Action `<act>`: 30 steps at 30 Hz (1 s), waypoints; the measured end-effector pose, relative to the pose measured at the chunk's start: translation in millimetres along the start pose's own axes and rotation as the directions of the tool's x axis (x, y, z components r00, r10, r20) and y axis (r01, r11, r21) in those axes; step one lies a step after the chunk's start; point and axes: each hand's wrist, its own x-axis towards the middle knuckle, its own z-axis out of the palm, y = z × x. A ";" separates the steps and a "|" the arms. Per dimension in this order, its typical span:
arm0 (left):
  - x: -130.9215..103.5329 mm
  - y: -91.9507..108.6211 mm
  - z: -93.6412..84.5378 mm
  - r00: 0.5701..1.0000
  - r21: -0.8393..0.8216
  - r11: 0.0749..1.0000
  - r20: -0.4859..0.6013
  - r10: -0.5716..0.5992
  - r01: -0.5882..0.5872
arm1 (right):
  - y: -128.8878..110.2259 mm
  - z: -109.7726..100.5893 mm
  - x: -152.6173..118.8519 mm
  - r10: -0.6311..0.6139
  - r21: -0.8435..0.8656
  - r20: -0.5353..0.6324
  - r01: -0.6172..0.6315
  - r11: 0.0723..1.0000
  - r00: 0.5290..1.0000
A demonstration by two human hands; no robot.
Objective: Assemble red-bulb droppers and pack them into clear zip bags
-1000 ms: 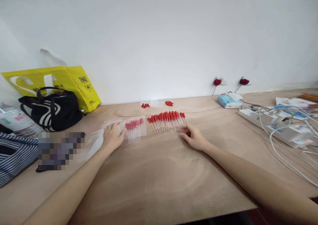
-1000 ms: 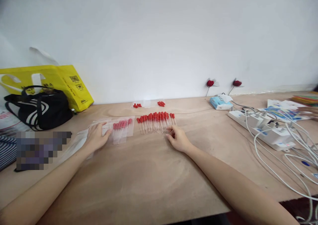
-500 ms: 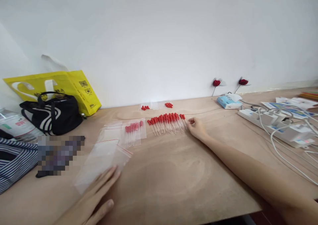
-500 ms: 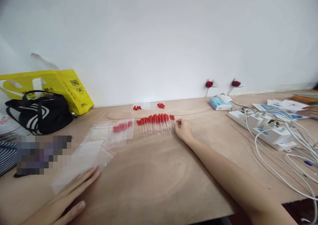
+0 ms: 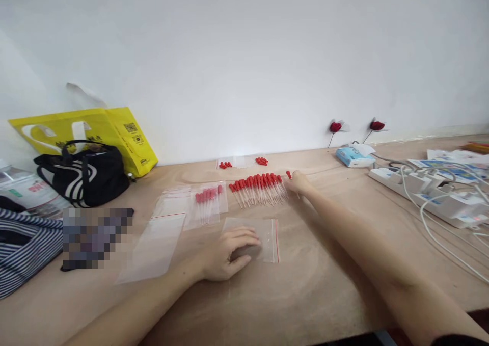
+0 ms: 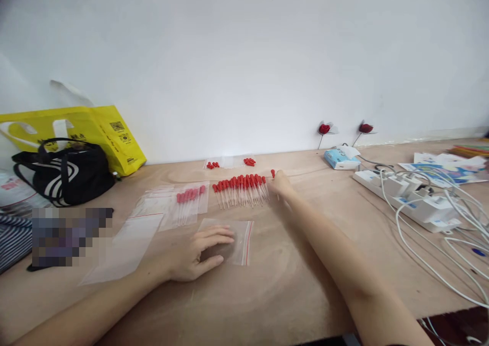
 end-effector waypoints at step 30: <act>-0.6 -7.1 5.9 0.965 0.085 0.962 -0.074 -0.253 0.259 | 0.9 1.2 -126.3 -0.224 0.806 0.309 -0.130 0.577 0.924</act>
